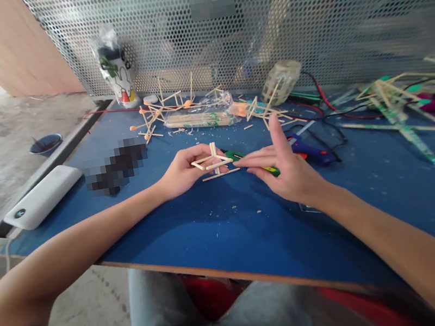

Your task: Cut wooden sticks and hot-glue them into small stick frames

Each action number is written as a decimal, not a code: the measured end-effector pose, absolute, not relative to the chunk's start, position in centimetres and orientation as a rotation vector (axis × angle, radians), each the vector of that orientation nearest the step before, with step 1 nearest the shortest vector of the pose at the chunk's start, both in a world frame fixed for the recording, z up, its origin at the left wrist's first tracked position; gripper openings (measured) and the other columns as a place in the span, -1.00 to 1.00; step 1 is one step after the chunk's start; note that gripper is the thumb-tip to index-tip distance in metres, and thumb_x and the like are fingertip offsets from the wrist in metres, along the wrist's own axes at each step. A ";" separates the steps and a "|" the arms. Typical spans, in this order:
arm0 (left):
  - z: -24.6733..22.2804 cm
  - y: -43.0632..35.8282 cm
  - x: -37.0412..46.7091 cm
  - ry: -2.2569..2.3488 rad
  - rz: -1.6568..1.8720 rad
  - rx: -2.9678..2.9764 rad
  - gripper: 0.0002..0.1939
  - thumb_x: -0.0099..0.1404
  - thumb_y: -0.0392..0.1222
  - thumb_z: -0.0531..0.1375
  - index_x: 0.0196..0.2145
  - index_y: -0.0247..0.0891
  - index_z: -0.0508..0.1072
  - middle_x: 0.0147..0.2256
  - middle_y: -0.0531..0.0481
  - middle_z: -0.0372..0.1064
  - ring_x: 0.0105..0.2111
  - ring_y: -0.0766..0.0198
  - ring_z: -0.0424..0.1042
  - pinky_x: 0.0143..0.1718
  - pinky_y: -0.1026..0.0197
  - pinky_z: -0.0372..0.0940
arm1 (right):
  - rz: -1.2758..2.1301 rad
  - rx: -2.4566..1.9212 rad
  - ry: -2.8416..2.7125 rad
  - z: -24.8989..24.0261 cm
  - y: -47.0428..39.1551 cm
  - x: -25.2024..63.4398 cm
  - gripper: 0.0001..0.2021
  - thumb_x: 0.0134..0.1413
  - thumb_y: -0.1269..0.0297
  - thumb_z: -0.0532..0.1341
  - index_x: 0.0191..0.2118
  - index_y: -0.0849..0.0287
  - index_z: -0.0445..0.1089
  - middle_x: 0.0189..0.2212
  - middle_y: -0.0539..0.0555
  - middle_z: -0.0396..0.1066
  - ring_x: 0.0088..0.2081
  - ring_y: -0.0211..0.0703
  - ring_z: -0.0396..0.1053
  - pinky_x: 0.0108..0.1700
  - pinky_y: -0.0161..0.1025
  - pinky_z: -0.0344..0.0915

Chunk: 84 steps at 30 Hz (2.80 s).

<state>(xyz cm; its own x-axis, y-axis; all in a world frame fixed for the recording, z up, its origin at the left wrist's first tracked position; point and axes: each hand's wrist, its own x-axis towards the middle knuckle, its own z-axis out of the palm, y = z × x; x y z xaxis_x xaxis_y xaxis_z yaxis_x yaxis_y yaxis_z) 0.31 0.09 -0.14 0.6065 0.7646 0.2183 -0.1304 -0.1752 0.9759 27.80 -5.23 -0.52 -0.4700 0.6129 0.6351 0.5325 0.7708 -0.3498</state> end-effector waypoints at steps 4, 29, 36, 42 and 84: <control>-0.3 0.2 0.3 0.501 0.896 1.545 -0.65 0.35 0.03 0.48 -0.09 -0.30 0.62 -0.22 -0.10 0.67 -0.18 0.24 0.68 -0.08 0.25 0.51 | -0.154 -0.879 -2.225 0.1 -5.1 28.4 -0.30 0.39 0.47 0.23 0.53 -0.15 0.21 0.29 0.15 0.49 0.32 0.19 0.40 0.30 0.26 0.43; -0.2 0.0 0.5 0.479 0.896 1.545 -0.64 0.38 0.07 0.45 -0.10 -0.30 0.64 -0.22 -0.11 0.67 -0.18 0.19 0.69 -0.06 0.20 0.53 | 0.337 -0.875 -2.504 1.0 -5.0 30.2 -0.37 0.43 0.22 0.29 0.48 -0.45 0.27 0.63 -0.11 -0.03 0.58 0.20 0.06 0.53 0.34 0.19; -0.2 0.0 0.4 0.491 0.893 1.520 -0.63 0.33 0.07 0.48 -0.09 -0.28 0.66 -0.19 -0.11 0.68 -0.17 0.19 0.68 -0.06 0.18 0.50 | 0.185 -1.006 -2.551 0.3 -4.4 31.0 0.12 0.21 -0.28 0.41 0.66 -0.31 -0.24 0.66 0.06 -0.12 0.56 0.43 0.01 0.48 0.49 0.20; 0.3 -1.3 0.8 0.351 0.717 1.277 -0.61 0.29 0.10 0.51 -0.14 -0.26 0.69 -0.35 -0.05 0.62 -0.26 0.23 0.64 0.01 0.11 0.52 | -0.076 -1.011 -2.507 0.4 -4.8 29.7 0.18 0.22 -0.39 0.32 0.68 -0.17 -0.37 0.60 0.20 0.05 0.50 0.44 0.12 0.48 0.48 0.18; 3.4 -0.8 -0.3 0.632 0.986 1.622 -0.48 0.37 0.30 0.38 -0.12 -0.27 0.64 -0.22 -0.13 0.69 -0.62 0.45 0.41 -0.61 0.32 0.27 | -0.087 -1.162 -2.437 3.1 -3.6 30.8 -0.74 0.47 0.08 0.18 -0.14 -0.07 0.63 -0.14 0.05 0.68 -0.09 0.14 0.57 0.00 0.14 0.37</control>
